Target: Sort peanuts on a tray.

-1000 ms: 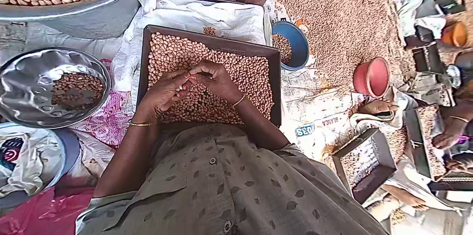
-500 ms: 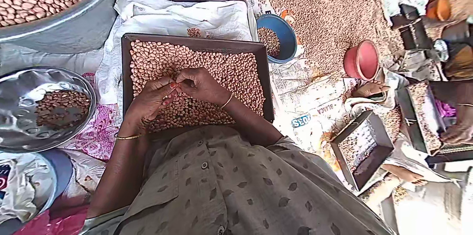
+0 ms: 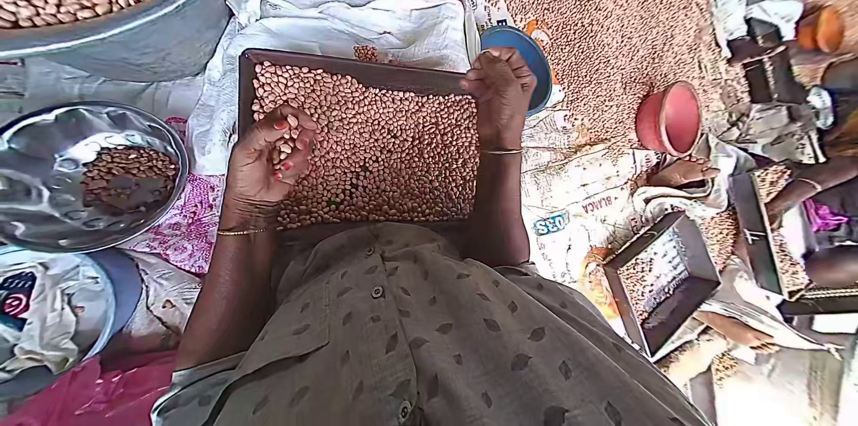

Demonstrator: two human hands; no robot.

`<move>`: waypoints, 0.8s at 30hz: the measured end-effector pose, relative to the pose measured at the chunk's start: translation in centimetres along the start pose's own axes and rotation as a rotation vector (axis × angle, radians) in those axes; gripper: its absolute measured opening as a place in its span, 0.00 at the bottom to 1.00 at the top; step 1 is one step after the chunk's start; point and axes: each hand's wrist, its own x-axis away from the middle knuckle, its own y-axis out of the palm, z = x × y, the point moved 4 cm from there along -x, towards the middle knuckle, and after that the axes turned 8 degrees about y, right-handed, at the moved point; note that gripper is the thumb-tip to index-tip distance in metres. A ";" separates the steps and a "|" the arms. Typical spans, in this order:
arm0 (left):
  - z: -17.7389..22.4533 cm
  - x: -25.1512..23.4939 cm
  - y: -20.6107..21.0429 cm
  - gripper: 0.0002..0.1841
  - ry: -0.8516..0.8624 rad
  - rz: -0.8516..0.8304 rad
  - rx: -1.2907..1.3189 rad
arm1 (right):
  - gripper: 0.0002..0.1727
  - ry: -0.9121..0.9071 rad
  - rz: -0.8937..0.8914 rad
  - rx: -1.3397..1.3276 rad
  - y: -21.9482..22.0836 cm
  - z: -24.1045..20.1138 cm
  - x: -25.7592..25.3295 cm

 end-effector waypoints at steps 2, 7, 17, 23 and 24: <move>0.3 -0.1 -0.1 0.17 0.011 0.042 0.012 | 0.04 -0.196 0.192 0.301 -6.0 -1.9 -1.1; -0.7 -0.4 -0.6 0.22 -0.155 0.284 -0.115 | 0.13 0.024 0.456 1.276 -14.3 -3.1 0.5; -1.3 -0.1 -1.2 0.19 -0.218 0.302 -0.133 | 0.27 -0.020 0.160 1.250 -7.8 -0.6 0.5; -1.3 -0.1 -0.8 0.21 -0.250 0.381 -0.152 | 0.12 -0.161 -0.319 1.275 0.7 3.9 1.1; -1.2 -0.2 -0.7 0.21 -0.258 0.387 -0.154 | 0.12 -0.129 -0.350 1.331 1.3 5.0 1.1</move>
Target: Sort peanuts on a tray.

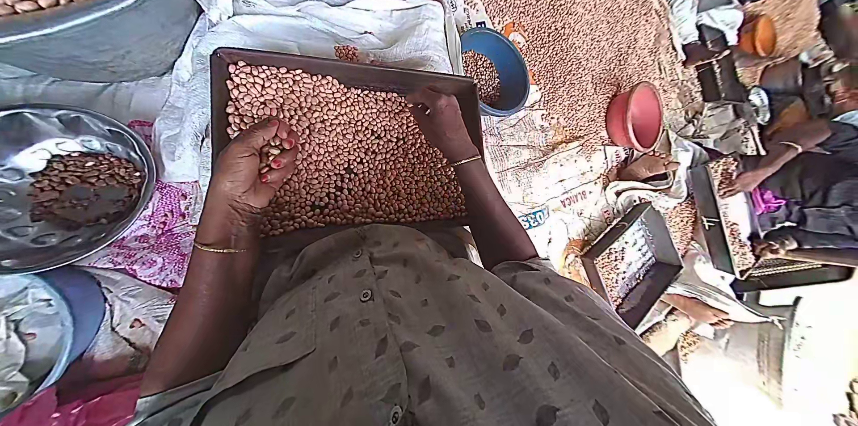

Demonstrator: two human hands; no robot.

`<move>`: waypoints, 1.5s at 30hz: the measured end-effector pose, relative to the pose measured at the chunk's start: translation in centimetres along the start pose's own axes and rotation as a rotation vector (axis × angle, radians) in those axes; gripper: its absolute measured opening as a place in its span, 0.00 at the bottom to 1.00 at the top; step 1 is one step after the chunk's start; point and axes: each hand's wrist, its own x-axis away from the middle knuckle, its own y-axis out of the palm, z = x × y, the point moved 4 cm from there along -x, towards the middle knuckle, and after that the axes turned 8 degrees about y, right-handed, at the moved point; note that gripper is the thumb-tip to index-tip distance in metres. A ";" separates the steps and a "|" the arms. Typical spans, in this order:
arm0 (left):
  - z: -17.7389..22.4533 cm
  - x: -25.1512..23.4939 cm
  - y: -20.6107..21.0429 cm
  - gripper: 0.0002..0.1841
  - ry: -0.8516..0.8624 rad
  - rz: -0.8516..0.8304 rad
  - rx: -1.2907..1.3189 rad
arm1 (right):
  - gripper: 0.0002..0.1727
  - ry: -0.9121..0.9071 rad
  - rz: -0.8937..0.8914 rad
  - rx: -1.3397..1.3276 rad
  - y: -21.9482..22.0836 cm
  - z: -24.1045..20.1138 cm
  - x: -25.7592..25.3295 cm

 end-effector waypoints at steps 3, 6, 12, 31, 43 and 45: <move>0.0 0.0 0.0 0.20 -0.002 0.001 -0.017 | 0.14 0.057 -0.030 0.114 2.8 0.5 -0.4; -0.1 0.1 0.1 0.21 0.013 -0.038 -0.026 | 0.11 0.069 0.020 0.103 3.0 0.9 -0.4; -0.9 0.2 0.8 0.27 -0.100 -0.128 -0.144 | 0.07 0.013 0.129 -0.281 0.7 0.2 0.5; -1.2 0.0 1.4 0.20 -0.140 -0.209 -0.025 | 0.09 -0.143 -0.271 0.188 4.8 -3.4 2.7; -2.1 0.4 2.2 0.30 -0.264 -0.219 -0.272 | 0.18 -0.169 -0.397 -0.761 0.5 -7.2 3.0; -2.2 0.4 2.5 0.29 -0.270 -0.262 -0.238 | 0.15 -0.203 -0.268 -0.621 0.5 -6.4 1.2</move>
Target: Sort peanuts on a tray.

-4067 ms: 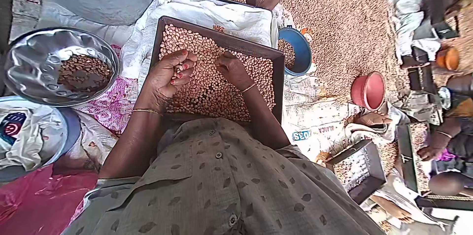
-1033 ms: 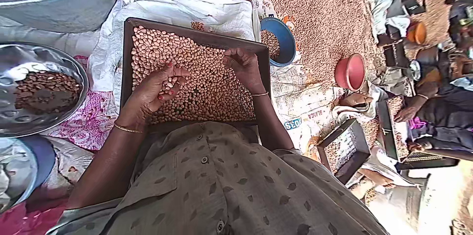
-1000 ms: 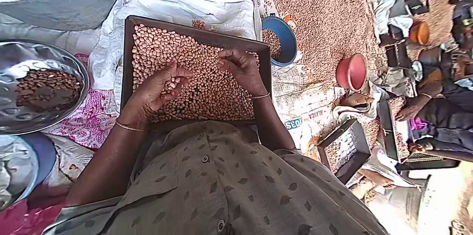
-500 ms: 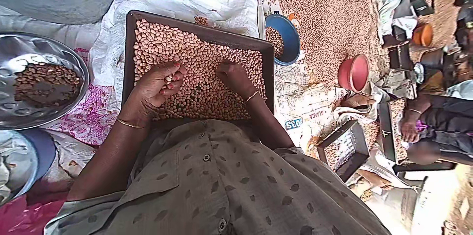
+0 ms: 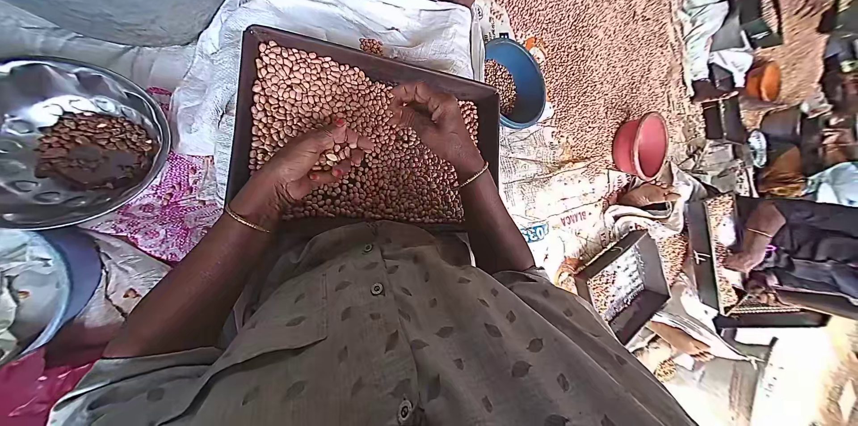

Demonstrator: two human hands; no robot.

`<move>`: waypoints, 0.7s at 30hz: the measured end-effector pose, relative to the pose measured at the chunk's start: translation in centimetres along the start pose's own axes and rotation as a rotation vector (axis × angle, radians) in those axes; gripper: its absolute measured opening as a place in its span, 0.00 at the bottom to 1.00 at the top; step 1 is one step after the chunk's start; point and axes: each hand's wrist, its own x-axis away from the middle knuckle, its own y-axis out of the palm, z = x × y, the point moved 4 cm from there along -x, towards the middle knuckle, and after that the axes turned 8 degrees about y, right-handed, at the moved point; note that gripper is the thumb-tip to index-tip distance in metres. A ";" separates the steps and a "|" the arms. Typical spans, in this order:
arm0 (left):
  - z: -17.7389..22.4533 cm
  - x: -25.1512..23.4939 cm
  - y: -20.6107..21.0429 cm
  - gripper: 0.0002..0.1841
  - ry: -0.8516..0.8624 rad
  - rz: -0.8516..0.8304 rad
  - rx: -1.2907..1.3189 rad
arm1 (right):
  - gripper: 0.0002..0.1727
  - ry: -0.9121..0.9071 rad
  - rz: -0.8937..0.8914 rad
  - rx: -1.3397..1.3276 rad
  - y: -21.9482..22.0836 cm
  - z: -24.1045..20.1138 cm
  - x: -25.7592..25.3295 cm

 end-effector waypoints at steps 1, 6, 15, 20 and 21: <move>0.1 0.0 0.1 0.27 0.017 -0.020 0.028 | 0.12 -0.005 0.071 0.169 -0.5 1.3 -0.8; 0.8 0.2 -0.8 0.21 0.133 0.055 0.183 | 0.10 0.130 0.204 0.679 0.9 6.3 -2.1; 1.5 1.0 -2.3 0.22 0.248 0.206 0.267 | 0.14 0.328 0.203 0.920 2.6 5.3 -1.8; 1.3 0.8 -2.4 0.21 0.260 0.199 0.253 | 0.11 0.219 0.263 0.822 2.1 5.8 -1.5; 1.3 0.8 -2.4 0.22 0.265 0.192 0.255 | 0.10 0.201 0.271 0.711 1.6 6.0 -1.5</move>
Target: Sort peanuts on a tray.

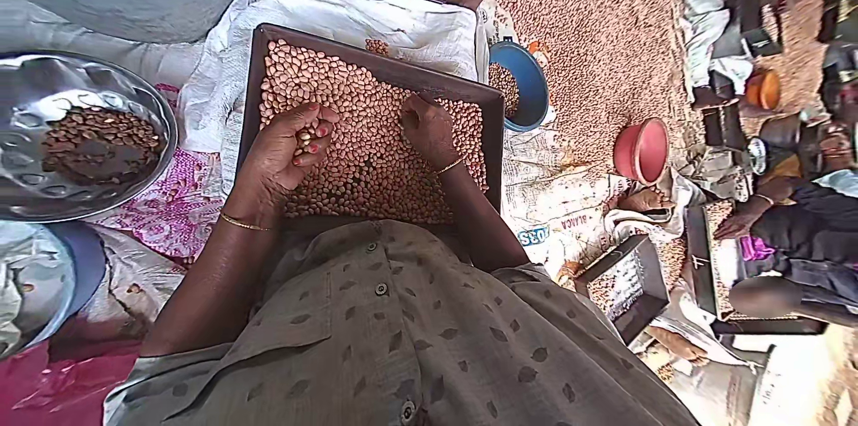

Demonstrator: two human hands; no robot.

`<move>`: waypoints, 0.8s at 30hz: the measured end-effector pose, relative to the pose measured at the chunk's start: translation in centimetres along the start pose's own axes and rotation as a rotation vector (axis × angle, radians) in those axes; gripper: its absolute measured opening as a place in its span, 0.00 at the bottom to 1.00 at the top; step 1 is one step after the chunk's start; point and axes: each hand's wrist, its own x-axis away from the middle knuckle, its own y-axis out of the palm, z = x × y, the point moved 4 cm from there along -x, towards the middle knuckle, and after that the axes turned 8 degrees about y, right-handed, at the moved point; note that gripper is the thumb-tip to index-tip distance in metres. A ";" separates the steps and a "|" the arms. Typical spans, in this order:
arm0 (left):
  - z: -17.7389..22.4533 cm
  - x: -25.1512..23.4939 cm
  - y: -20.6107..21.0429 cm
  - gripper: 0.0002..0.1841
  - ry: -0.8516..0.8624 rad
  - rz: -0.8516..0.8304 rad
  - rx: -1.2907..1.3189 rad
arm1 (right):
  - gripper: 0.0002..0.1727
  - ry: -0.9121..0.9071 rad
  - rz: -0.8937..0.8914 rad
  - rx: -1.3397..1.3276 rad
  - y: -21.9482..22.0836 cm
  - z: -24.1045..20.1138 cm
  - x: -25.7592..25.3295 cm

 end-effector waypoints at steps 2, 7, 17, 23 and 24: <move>0.0 0.0 0.0 0.23 -0.004 -0.002 -0.008 | 0.09 0.017 -0.055 -0.362 -0.6 0.8 -0.3; 0.1 0.0 0.1 0.23 -0.011 0.020 -0.016 | 0.09 0.121 -0.277 -1.182 -1.8 0.3 0.2; 1.6 0.1 -0.4 0.23 0.208 0.121 0.235 | 0.21 0.581 0.331 -1.884 -6.7 5.4 -2.5; 1.7 0.1 -0.8 0.24 0.293 0.130 0.345 | 0.09 -0.035 -0.205 -1.091 -1.2 -4.8 -0.1; 1.7 0.1 -0.9 0.23 0.293 0.135 0.340 | 0.10 -0.138 -0.232 -0.939 -0.2 -6.1 0.2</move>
